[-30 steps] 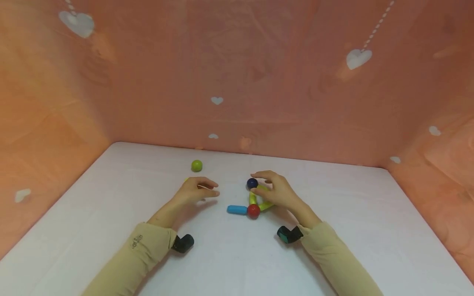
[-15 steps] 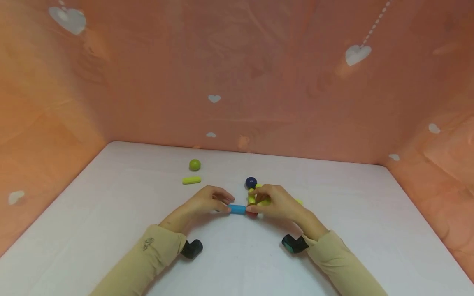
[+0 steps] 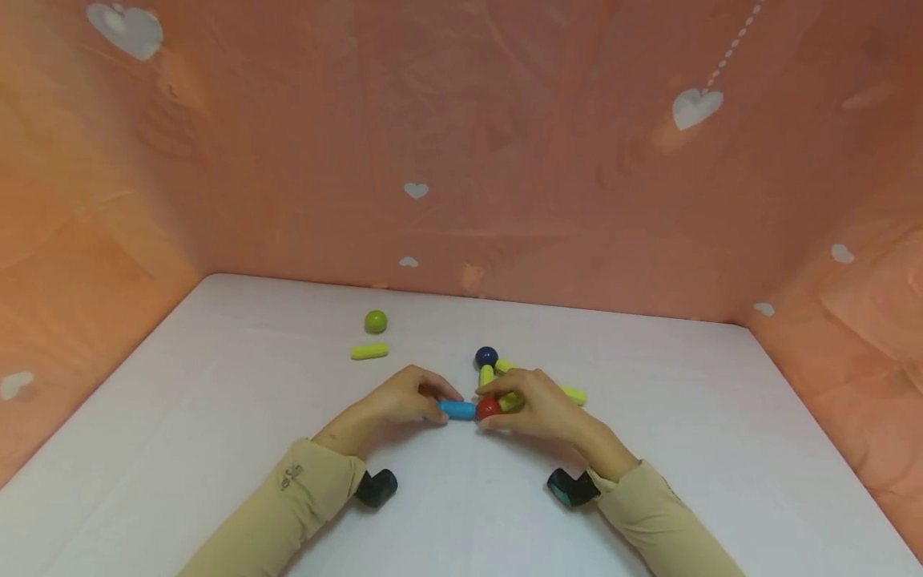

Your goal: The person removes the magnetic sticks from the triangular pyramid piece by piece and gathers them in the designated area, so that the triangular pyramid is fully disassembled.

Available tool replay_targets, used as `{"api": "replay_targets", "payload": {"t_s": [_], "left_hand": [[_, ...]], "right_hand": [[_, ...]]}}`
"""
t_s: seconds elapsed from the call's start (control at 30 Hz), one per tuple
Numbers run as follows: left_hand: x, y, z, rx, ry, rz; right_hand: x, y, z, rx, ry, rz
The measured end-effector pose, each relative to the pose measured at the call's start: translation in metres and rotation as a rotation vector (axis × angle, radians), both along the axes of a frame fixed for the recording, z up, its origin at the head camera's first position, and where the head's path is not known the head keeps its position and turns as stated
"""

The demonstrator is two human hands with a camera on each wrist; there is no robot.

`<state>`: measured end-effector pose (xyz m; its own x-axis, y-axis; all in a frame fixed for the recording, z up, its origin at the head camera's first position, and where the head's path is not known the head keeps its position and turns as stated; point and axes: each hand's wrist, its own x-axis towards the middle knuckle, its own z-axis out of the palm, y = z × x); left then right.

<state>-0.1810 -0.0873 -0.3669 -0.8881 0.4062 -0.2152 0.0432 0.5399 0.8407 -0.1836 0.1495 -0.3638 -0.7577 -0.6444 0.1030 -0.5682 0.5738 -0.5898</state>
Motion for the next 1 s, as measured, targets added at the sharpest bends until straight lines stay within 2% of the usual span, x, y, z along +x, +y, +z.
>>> {"api": "replay_targets", "payload": {"t_s": [0.13,0.3,0.57,0.67,0.8,0.9,1.0], "left_hand": [[-0.001,-0.001,0.003,0.003,-0.005,0.0],[-0.002,-0.001,0.004,-0.013,-0.013,0.034],[-0.003,-0.003,0.001,-0.017,-0.038,0.09],[-0.003,-0.006,0.001,-0.023,-0.057,0.122],[-0.002,-0.01,0.0,-0.003,-0.075,0.122],[-0.001,-0.014,0.0,0.01,-0.067,0.128],[0.001,-0.022,0.002,0.029,-0.061,0.196]], "right_hand": [[-0.001,0.0,-0.001,0.005,0.009,-0.008],[-0.001,-0.002,0.003,0.036,0.015,-0.018],[-0.002,0.0,0.005,0.042,0.011,-0.008],[-0.002,0.007,0.002,0.038,0.014,-0.048],[-0.002,0.016,-0.001,0.04,0.014,-0.111],[-0.002,0.018,-0.002,0.037,0.003,-0.119],[-0.004,0.018,-0.002,0.029,-0.004,-0.129]]}}
